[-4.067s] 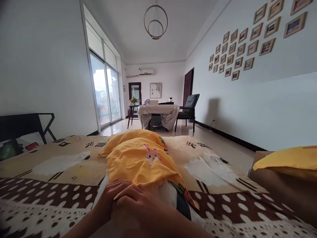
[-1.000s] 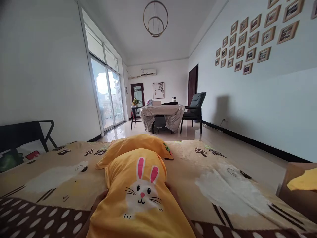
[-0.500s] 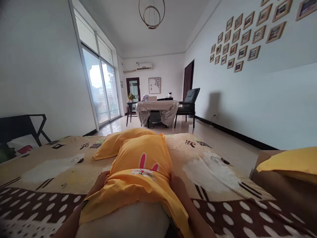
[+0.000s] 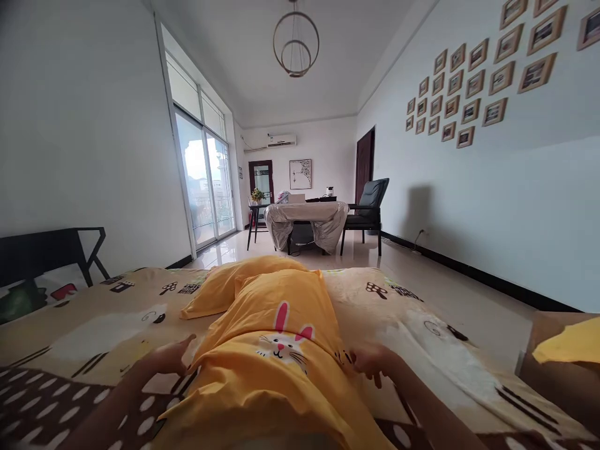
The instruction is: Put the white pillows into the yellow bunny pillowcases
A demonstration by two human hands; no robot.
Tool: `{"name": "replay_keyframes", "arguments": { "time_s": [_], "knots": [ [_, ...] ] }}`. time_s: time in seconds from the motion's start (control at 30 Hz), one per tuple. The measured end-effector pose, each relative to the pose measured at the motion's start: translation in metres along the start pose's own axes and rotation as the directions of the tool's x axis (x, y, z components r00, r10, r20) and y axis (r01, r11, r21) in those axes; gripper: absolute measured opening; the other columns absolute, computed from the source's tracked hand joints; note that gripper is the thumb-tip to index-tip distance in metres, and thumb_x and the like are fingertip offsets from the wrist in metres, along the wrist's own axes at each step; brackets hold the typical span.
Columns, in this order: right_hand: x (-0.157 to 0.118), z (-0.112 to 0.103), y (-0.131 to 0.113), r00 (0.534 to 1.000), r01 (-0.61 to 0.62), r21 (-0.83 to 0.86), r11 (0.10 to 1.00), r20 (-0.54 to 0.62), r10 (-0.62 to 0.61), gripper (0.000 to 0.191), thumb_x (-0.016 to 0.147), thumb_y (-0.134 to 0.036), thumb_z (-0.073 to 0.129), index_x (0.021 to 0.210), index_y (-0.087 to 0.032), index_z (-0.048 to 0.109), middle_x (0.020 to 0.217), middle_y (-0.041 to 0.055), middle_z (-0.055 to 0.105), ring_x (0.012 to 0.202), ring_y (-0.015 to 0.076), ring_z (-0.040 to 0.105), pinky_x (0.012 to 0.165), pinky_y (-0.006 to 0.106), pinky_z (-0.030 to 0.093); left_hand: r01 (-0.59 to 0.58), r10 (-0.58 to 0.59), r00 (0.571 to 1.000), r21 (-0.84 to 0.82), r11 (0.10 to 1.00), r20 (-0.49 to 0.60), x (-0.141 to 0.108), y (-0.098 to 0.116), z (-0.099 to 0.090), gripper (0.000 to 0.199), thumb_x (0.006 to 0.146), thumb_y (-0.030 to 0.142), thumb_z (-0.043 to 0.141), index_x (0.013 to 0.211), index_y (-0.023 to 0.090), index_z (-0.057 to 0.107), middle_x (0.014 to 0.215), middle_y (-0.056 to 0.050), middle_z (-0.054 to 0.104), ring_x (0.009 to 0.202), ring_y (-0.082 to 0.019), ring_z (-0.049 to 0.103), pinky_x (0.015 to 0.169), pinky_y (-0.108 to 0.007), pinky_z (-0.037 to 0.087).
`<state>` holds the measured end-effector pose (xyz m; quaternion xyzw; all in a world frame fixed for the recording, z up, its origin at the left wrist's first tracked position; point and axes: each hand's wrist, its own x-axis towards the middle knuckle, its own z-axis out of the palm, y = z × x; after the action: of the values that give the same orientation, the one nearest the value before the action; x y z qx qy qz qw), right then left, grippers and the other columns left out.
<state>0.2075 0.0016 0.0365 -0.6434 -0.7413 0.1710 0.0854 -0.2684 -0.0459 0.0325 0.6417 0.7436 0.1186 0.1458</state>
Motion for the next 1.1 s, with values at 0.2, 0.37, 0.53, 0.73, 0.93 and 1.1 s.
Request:
{"name": "replay_keyframes", "arguments": {
  "time_s": [0.2,0.37,0.53,0.73,0.93,1.1],
  "knots": [
    [0.078,-0.070,-0.066,0.950,0.238,-0.158,0.958,-0.169,-0.264,0.034,0.084,-0.030,0.052,0.110,-0.014,0.066,0.120,0.0186,0.063,0.115,0.0315,0.056,0.096,0.044,0.039,-0.293,0.312,0.944,0.164,0.942,-0.110,0.071,0.092,-0.071,0.052,0.072,0.020,0.052,0.124,0.010,0.054,0.127,-0.022,0.057,0.120,-0.036,0.050,0.101,-0.050,0.035],
    [0.137,-0.032,-0.123,0.875,0.410,-0.165,0.897,-0.207,-0.438,0.060,0.091,-0.055,0.036,0.144,-0.027,0.034,0.154,0.0085,0.023,0.141,0.0243,0.021,0.112,0.046,0.014,-0.540,0.562,0.818,0.174,0.824,-0.123,0.124,0.181,-0.023,0.061,0.092,0.026,0.028,0.150,0.015,0.012,0.157,-0.010,0.015,0.144,-0.023,0.012,0.116,-0.047,0.013],
    [0.162,0.080,-0.094,0.924,0.347,-0.101,0.933,-0.135,-0.358,0.070,0.089,-0.066,0.023,0.148,-0.029,0.022,0.157,0.0064,0.009,0.144,0.0269,0.007,0.112,0.054,0.009,-0.520,0.527,0.850,0.160,0.839,-0.001,0.130,0.151,0.076,0.060,0.090,0.047,0.037,0.144,0.020,0.034,0.155,-0.012,0.022,0.142,-0.034,0.015,0.110,-0.065,0.011],
    [0.158,0.108,-0.076,0.915,0.376,-0.061,0.925,-0.133,-0.381,0.072,0.087,-0.069,0.024,0.148,-0.032,0.017,0.157,0.0016,0.004,0.144,0.0243,0.001,0.114,0.053,0.003,-0.525,0.530,0.848,0.122,0.842,-0.015,0.129,0.119,0.108,0.063,0.092,0.054,0.033,0.148,0.028,0.021,0.157,-0.004,0.011,0.144,-0.027,0.006,0.114,-0.058,0.006],
    [0.097,0.087,-0.050,0.821,0.548,0.173,0.818,0.075,-0.566,0.056,0.091,-0.062,0.028,0.142,-0.039,0.033,0.155,-0.0010,0.014,0.144,0.0226,0.008,0.115,0.051,0.004,-0.652,0.672,0.682,-0.177,0.737,0.289,0.082,0.086,0.079,0.049,0.091,0.059,0.031,0.138,0.045,0.034,0.153,0.007,0.023,0.144,-0.024,0.006,0.114,-0.058,0.000],
    [0.018,0.089,-0.009,0.867,0.428,0.389,0.816,0.077,-0.492,0.051,0.092,-0.058,0.029,0.138,-0.039,0.041,0.148,-0.0034,0.034,0.140,0.0223,0.026,0.117,0.046,0.014,-0.566,0.625,0.751,-0.280,0.775,0.212,0.027,0.017,0.081,0.045,0.090,0.056,0.040,0.133,0.043,0.045,0.142,0.003,0.045,0.137,-0.024,0.033,0.112,-0.050,0.026]
  ]
}}
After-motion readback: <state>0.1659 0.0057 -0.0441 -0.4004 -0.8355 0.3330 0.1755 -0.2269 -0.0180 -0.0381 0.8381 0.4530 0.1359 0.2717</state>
